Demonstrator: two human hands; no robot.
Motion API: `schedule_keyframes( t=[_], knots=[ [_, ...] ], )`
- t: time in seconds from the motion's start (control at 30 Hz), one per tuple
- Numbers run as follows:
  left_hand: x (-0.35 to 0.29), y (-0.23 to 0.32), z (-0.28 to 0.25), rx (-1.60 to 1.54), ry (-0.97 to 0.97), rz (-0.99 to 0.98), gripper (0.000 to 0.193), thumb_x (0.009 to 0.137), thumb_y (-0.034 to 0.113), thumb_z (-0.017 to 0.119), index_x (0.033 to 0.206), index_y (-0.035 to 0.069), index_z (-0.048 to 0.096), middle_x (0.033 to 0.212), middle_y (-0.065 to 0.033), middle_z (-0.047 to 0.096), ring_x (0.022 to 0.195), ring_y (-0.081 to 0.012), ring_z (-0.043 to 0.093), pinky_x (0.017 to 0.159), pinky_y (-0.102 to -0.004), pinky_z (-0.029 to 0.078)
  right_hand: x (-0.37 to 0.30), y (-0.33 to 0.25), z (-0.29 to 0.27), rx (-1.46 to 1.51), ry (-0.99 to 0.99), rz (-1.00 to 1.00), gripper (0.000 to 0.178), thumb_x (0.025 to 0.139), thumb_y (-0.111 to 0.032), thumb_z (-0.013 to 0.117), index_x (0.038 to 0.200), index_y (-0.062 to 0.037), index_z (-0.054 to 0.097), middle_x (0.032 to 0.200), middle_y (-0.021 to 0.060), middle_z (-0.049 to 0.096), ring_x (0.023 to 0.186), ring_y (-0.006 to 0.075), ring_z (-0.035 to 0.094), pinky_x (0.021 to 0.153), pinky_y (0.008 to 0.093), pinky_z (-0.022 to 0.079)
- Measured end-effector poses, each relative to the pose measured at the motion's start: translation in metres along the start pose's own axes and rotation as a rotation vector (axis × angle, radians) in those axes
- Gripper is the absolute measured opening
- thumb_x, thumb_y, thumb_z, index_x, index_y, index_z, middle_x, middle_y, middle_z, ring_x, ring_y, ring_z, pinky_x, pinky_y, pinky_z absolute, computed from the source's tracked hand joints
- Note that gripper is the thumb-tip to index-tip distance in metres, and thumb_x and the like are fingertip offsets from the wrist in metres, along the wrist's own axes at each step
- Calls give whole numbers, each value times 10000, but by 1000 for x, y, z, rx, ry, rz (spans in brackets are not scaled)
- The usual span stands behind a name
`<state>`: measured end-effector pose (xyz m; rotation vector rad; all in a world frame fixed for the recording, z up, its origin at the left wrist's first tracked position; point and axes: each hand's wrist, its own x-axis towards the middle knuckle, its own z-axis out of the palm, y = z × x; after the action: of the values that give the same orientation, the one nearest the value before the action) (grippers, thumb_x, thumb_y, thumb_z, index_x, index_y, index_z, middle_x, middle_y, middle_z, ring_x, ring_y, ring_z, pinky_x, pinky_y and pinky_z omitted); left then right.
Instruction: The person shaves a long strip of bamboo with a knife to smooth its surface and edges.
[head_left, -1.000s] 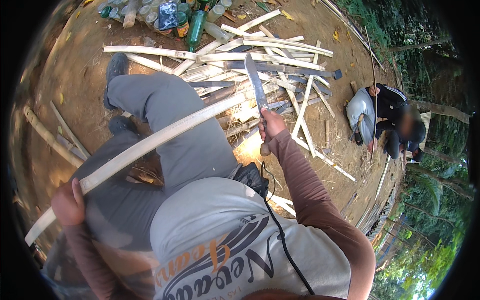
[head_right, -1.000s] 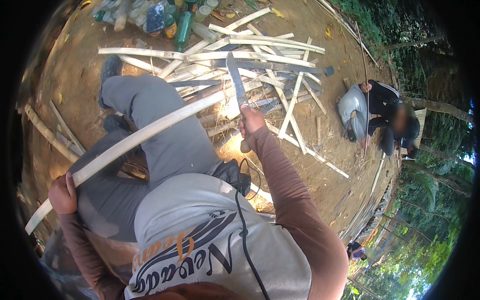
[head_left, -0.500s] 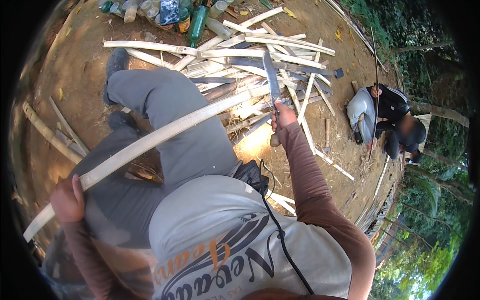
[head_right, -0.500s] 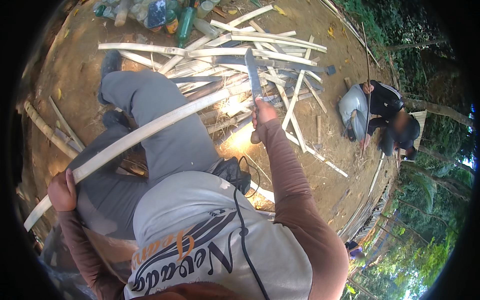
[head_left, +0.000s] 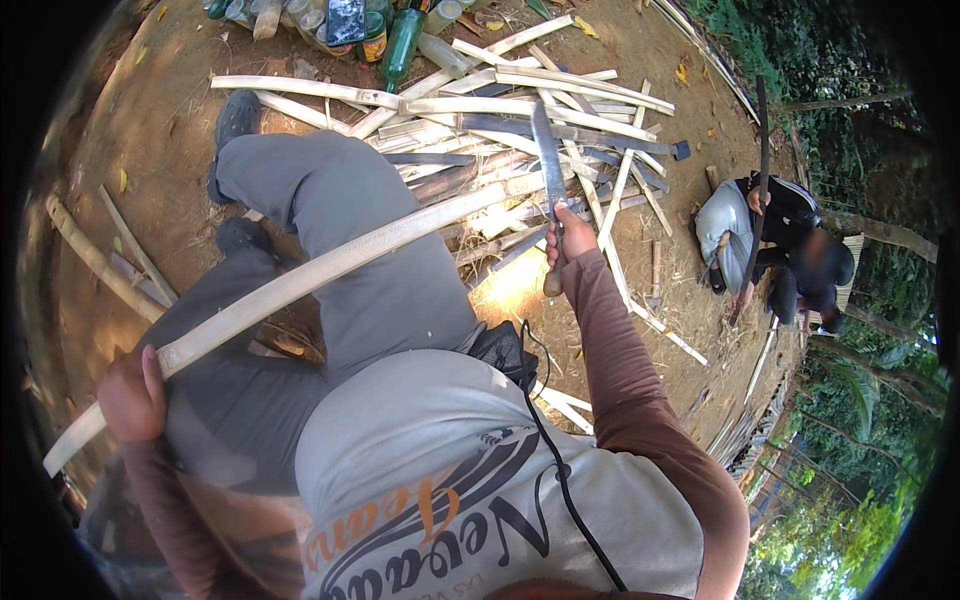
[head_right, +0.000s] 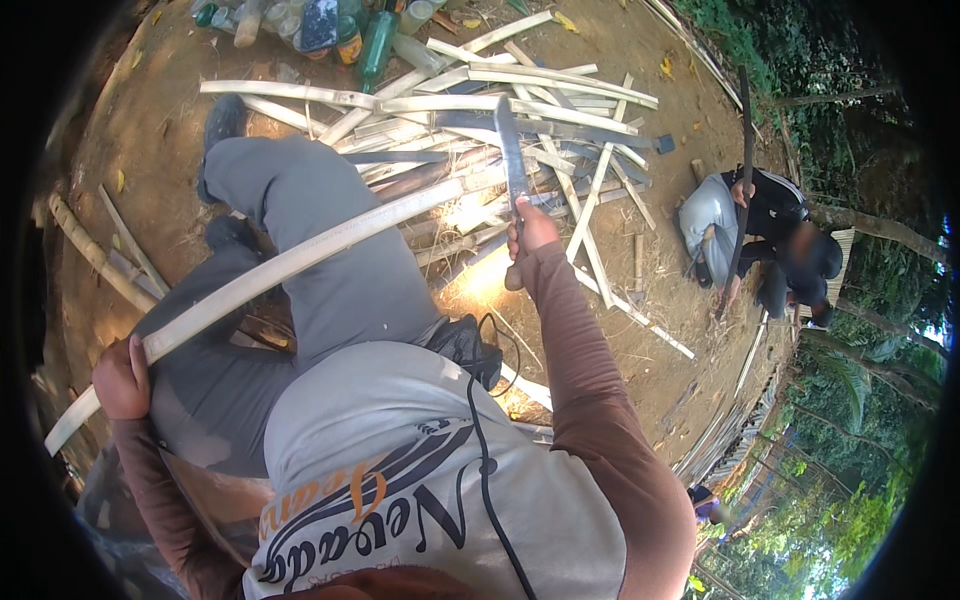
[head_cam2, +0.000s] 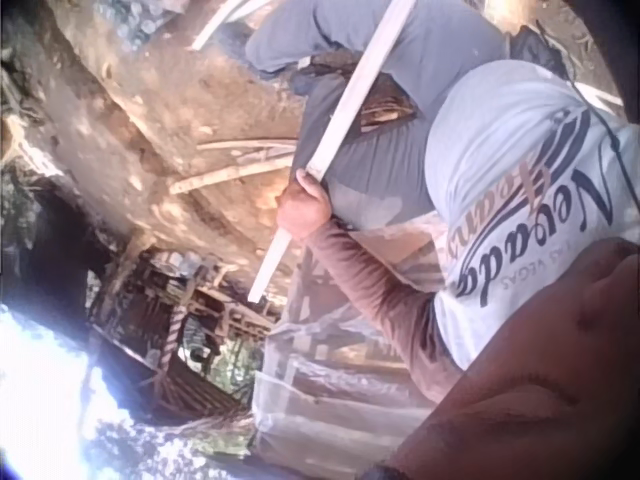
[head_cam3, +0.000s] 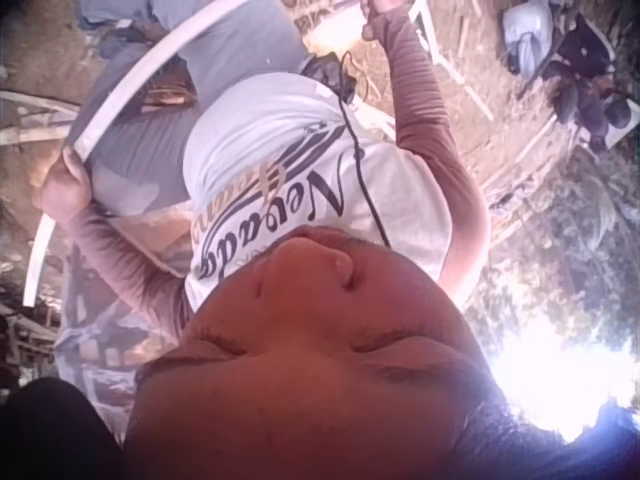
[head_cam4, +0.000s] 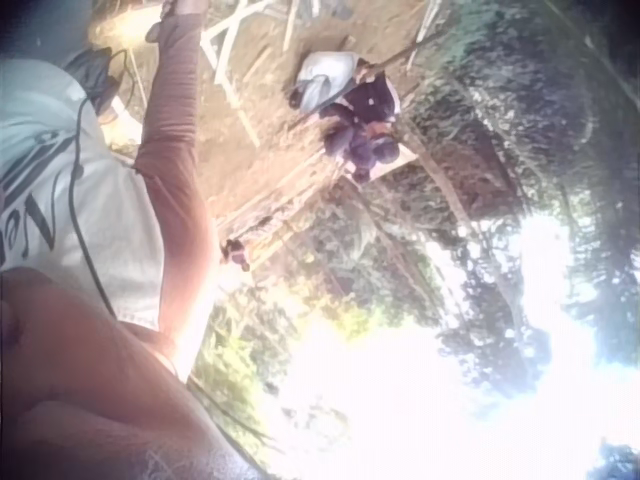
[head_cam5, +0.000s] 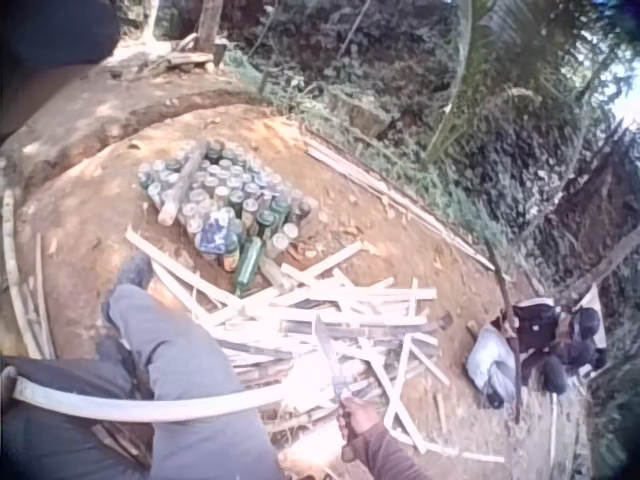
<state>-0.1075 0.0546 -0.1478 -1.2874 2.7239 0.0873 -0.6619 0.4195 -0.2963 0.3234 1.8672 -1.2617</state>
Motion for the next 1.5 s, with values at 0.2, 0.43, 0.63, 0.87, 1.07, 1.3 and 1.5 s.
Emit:
schedule_keyframes(
  t=[0.2, 0.43, 0.63, 0.87, 1.07, 1.3, 1.5],
  knots=[
    [0, -6, -1, -23, 17, 5, 430, 1068, 310, 534, 766, 23, 642, 749, -247, 616, 735, -477, 600, 669, -550, 446, -31, 7, 27, -195, -201, -6, 386, 1082, -426, 566, 865, -109, 526, 599, 27, 526, 419, 148, 462, 397, 316, 389],
    [1, 3, 1, 16, 31, -13, 432, 1066, 321, 546, 763, 33, 658, 767, -237, 634, 737, -470, 608, 670, -548, 456, -38, 16, 43, -187, -245, 8, 395, 1091, -415, 548, 884, -79, 539, 608, 46, 544, 414, 159, 468, 409, 312, 404],
    [3, 0, 0, -9, 37, -7, 445, 1062, 331, 553, 751, 30, 656, 745, -242, 620, 730, -475, 601, 668, -547, 456, -7, 9, 16, -91, -81, -43, 372, 1090, -413, 550, 881, -106, 523, 603, 27, 515, 415, 153, 456, 390, 326, 391],
    [4, -2, 3, -17, 51, 30, 506, 1093, 355, 502, 749, 4, 622, 714, -254, 595, 702, -483, 589, 644, -541, 447, -10, -4, 22, 54, 2, -48, 337, 1090, -387, 539, 900, -110, 515, 590, 20, 485, 414, 149, 462, 386, 323, 394],
    [5, -10, 4, -19, 20, -11, 465, 1067, 348, 535, 758, 22, 655, 731, -245, 623, 715, -475, 599, 663, -543, 454, -27, 11, 29, -109, -177, -17, 353, 1087, -399, 561, 908, -95, 548, 597, 35, 525, 396, 158, 449, 379, 331, 376],
    [9, -10, 1, -4, 49, 30, 518, 1091, 369, 509, 739, 6, 621, 714, -251, 597, 700, -476, 587, 651, -534, 445, -33, 31, 49, -89, -210, -13, 407, 1087, -455, 551, 878, -107, 511, 598, 38, 515, 406, 166, 457, 390, 340, 392],
    [6, -6, 5, 10, 75, 27, 511, 1094, 353, 503, 735, 8, 621, 728, -253, 602, 712, -473, 590, 654, -538, 443, -34, 19, 43, -128, -187, -25, 399, 1080, -456, 561, 894, -105, 522, 603, 34, 522, 399, 158, 451, 380, 336, 387]
  ],
)
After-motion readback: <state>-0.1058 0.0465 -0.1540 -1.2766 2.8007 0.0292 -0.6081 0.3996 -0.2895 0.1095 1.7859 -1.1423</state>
